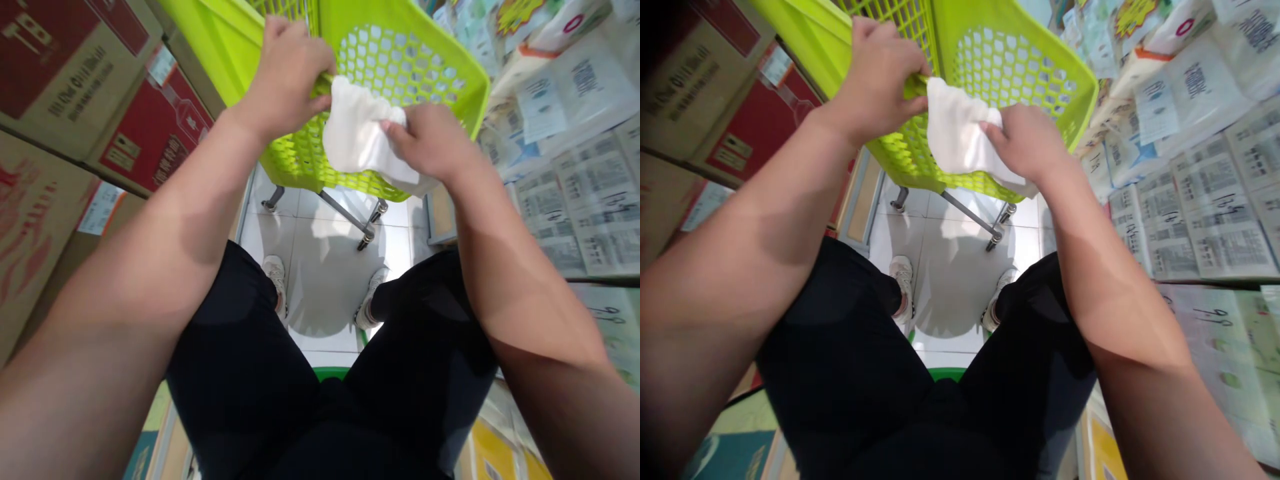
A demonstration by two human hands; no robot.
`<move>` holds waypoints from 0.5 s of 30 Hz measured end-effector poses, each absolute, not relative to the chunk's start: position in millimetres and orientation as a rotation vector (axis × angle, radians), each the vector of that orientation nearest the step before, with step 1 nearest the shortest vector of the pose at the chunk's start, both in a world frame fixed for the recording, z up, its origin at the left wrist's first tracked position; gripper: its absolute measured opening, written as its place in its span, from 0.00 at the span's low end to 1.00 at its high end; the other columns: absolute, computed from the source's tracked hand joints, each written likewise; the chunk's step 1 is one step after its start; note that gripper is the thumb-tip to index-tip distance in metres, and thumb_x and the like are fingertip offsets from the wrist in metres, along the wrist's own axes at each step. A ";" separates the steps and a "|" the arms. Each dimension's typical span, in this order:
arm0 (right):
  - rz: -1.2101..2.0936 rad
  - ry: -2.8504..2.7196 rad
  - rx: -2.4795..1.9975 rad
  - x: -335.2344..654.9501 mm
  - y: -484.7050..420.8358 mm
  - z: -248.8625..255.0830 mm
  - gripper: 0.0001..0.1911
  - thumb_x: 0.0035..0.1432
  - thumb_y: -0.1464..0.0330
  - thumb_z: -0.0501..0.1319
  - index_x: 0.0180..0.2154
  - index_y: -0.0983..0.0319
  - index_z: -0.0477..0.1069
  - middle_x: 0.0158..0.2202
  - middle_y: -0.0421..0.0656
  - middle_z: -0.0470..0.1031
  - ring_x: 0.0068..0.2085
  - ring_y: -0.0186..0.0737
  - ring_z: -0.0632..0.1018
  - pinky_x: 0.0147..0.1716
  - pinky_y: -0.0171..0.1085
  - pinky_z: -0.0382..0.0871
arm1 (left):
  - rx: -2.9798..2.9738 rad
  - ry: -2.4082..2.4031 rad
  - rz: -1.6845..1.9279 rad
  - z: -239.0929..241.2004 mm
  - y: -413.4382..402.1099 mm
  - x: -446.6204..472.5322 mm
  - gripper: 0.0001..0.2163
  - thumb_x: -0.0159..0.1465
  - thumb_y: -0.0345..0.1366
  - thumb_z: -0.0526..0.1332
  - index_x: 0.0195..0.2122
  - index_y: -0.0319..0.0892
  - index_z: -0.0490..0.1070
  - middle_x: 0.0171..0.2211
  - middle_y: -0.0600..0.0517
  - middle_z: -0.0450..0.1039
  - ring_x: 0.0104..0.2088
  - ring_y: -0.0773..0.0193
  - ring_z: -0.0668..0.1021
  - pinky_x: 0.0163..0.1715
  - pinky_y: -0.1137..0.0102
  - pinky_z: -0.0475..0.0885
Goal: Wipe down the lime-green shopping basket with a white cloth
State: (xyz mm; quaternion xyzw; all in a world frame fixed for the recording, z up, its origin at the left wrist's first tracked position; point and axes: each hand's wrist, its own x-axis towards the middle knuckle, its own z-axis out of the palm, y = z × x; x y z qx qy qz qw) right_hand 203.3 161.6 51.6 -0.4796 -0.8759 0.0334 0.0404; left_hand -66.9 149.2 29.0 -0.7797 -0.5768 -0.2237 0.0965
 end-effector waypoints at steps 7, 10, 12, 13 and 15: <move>0.183 -2.616 -1.430 166.8 150.3 59.2 0.23 0.72 0.47 0.51 0.56 0.45 0.78 0.56 0.45 0.84 0.54 0.58 0.77 0.48 0.51 0.66 | -2.367 -1.569 -0.690 32.5 131.9 -48.6 0.20 0.75 0.51 0.58 0.43 0.39 0.81 0.45 0.41 0.81 0.56 0.43 0.76 0.58 0.48 0.58; 0.139 -2.682 -1.339 175.9 154.0 54.6 0.21 0.71 0.48 0.55 0.54 0.46 0.79 0.59 0.46 0.83 0.55 0.61 0.77 0.49 0.53 0.67 | -2.387 -1.580 -0.739 30.2 139.8 -69.1 0.19 0.74 0.50 0.60 0.46 0.39 0.83 0.45 0.42 0.82 0.55 0.46 0.75 0.58 0.49 0.57; 0.120 -2.724 -1.332 187.5 155.6 51.9 0.20 0.70 0.49 0.57 0.53 0.48 0.79 0.59 0.48 0.83 0.55 0.63 0.78 0.50 0.54 0.68 | -2.384 -1.618 -0.754 27.7 149.6 -88.7 0.19 0.72 0.49 0.63 0.50 0.38 0.84 0.47 0.42 0.82 0.54 0.48 0.73 0.60 0.49 0.56; 0.124 -2.742 -1.341 193.9 155.2 51.0 0.20 0.70 0.49 0.57 0.52 0.49 0.80 0.57 0.49 0.84 0.55 0.64 0.79 0.50 0.54 0.69 | -2.382 -1.642 -0.762 26.3 154.9 -98.9 0.19 0.70 0.48 0.65 0.52 0.38 0.84 0.48 0.42 0.82 0.53 0.49 0.72 0.62 0.49 0.55; 0.156 -2.770 -1.379 205.8 152.0 50.0 0.20 0.70 0.47 0.58 0.51 0.48 0.80 0.53 0.49 0.86 0.56 0.64 0.79 0.50 0.54 0.70 | -2.385 -1.678 -0.785 23.9 164.2 -117.3 0.22 0.69 0.53 0.68 0.52 0.40 0.84 0.49 0.43 0.83 0.51 0.51 0.70 0.63 0.49 0.53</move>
